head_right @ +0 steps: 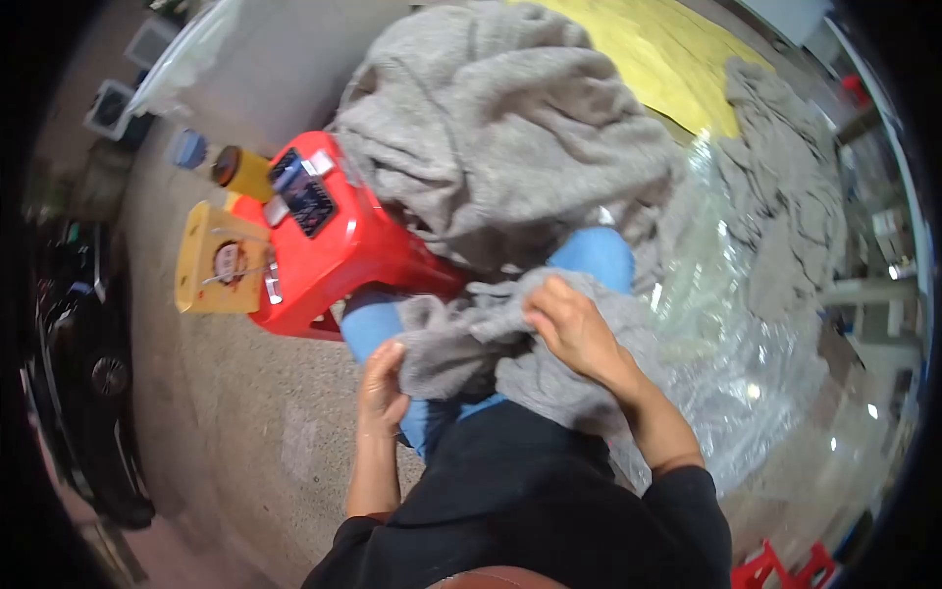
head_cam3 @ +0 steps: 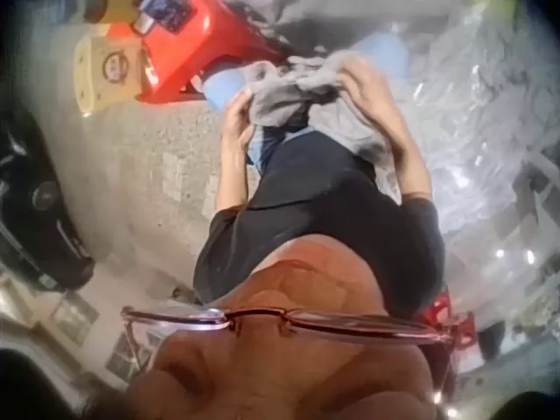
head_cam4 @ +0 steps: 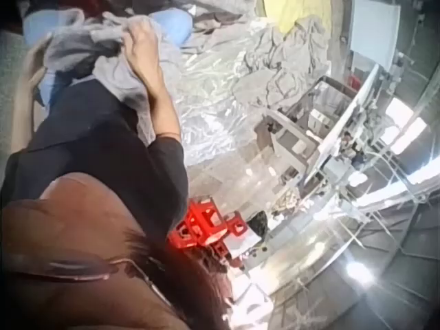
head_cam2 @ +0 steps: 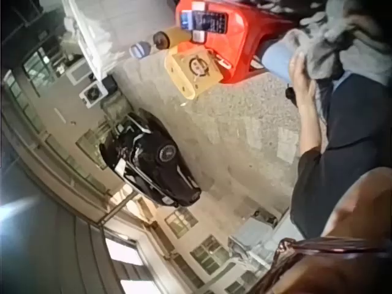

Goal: Inspecting a grey knitted garment for defects and trimming loose threads with snips.

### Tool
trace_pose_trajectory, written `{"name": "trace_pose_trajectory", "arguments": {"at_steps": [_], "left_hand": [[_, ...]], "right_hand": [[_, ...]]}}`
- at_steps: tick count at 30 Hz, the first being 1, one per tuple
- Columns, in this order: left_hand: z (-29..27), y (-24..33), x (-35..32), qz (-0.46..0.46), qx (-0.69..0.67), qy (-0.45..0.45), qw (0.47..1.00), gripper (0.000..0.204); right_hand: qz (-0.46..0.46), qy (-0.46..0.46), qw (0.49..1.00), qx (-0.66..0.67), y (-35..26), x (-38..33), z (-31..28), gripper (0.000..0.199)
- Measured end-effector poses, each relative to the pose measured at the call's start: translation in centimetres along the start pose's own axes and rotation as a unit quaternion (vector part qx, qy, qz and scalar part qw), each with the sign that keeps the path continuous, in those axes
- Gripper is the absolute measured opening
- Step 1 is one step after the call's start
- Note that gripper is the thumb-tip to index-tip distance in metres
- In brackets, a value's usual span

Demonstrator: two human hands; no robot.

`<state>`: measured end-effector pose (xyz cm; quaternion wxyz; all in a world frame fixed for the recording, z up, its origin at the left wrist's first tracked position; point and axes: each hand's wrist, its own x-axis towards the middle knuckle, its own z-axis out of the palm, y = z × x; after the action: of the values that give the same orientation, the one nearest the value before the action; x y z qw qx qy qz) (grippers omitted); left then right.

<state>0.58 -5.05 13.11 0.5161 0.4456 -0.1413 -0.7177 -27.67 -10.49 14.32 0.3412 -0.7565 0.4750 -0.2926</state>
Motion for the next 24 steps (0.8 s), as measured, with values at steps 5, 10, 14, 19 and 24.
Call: {"name": "trace_pose_trajectory", "arguments": {"at_steps": [5, 10, 14, 19, 24], "left_hand": [[-0.6, -0.6, 0.9, 0.014, -0.057, -0.016, 0.998, 0.023], [-0.5, -0.6, 1.2, 0.017, -0.066, 0.017, 0.998, 0.023], [0.2, -0.7, 1.0, 0.01, -0.032, 0.017, 0.999, 0.018], [0.9, -1.9, 1.7, -0.008, -0.004, 0.015, 1.0, 0.012], [3.0, -2.3, 1.5, 0.008, 0.04, -0.026, 0.999, 0.007]], "right_hand": [[0.021, 0.028, 0.999, -0.031, -0.7, -0.3, -1.0, 0.031], [0.009, -0.024, 0.999, -0.02, -0.6, -1.2, -1.6, 0.032], [-0.024, 0.047, 0.997, -0.056, -1.0, -0.9, -1.1, 0.021], [-0.11, 0.091, 0.988, -0.064, -2.4, -0.6, 1.3, 0.025], [-0.211, 0.082, 0.974, 0.003, -5.4, 0.3, 4.7, 0.032]]}}
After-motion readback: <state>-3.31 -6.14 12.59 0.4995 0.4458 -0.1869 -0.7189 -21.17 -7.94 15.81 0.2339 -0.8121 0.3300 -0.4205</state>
